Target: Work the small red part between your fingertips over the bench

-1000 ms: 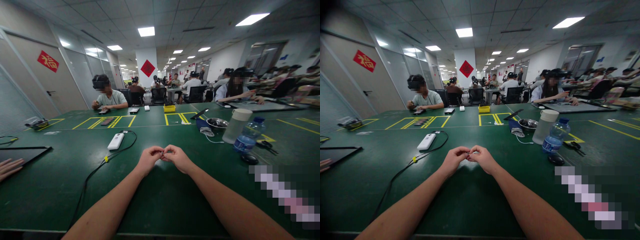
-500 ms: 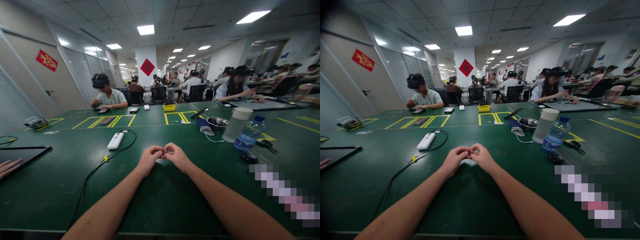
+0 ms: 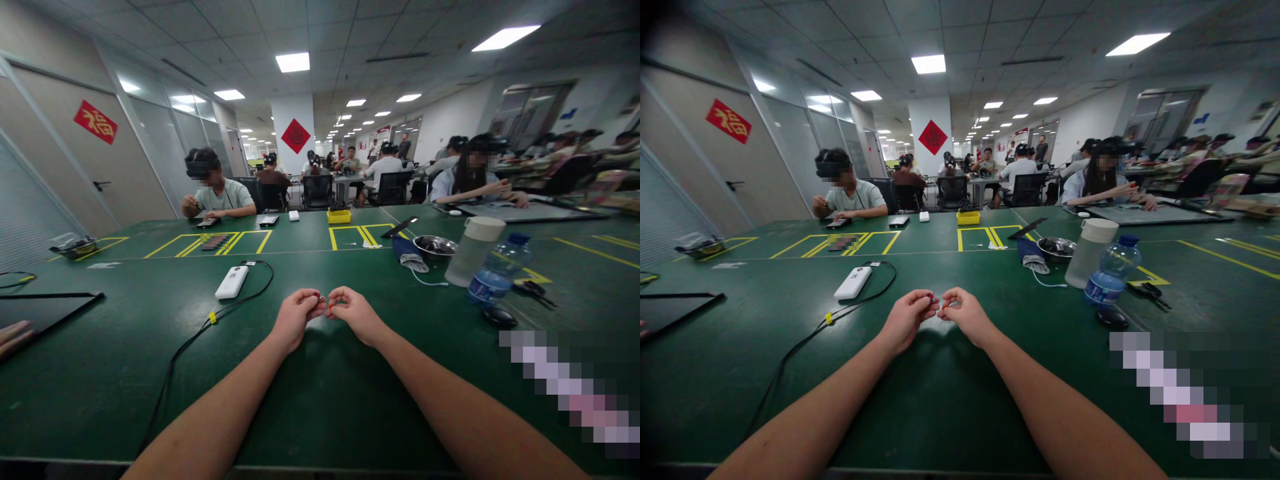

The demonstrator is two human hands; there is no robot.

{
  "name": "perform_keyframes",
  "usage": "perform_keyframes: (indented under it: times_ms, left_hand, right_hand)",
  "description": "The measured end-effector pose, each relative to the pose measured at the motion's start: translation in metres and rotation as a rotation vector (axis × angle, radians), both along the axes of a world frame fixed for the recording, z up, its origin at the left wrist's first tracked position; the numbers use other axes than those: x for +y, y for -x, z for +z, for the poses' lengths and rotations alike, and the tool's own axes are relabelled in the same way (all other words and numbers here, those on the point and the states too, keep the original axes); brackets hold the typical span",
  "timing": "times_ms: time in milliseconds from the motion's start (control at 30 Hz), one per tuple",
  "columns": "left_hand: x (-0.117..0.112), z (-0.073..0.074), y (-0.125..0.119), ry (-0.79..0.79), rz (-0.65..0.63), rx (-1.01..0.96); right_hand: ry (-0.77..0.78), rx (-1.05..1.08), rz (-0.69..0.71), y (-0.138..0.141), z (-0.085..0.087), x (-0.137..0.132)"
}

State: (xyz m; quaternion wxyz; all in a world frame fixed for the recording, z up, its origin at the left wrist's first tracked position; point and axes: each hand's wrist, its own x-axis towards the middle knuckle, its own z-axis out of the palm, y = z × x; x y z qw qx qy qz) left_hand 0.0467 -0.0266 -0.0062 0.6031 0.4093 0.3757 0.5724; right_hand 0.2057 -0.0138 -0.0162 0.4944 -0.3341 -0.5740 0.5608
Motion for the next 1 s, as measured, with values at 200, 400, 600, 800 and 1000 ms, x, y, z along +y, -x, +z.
perform_keyframes:
  times_ms: [200,400,600,800,1000]
  left_hand:
    - [0.002,-0.004,0.002,0.111,-0.073,-0.06]
    - [0.003,-0.008,0.004,0.159,-0.146,-0.121]
    - [0.002,-0.006,0.003,0.173,-0.153,-0.085]
    - [0.002,-0.006,0.006,0.17,-0.119,-0.054]
    - [0.004,-0.011,0.008,0.187,-0.194,-0.026]
  right_hand:
    - [0.156,0.103,0.013,-0.005,0.001,0.005]
    - [0.209,0.174,0.111,-0.008,0.004,0.004]
    - [0.221,0.179,0.135,-0.009,0.002,0.004]
    - [0.233,0.127,0.135,-0.012,0.007,0.005]
    - [0.312,0.083,0.146,-0.012,0.006,0.003]
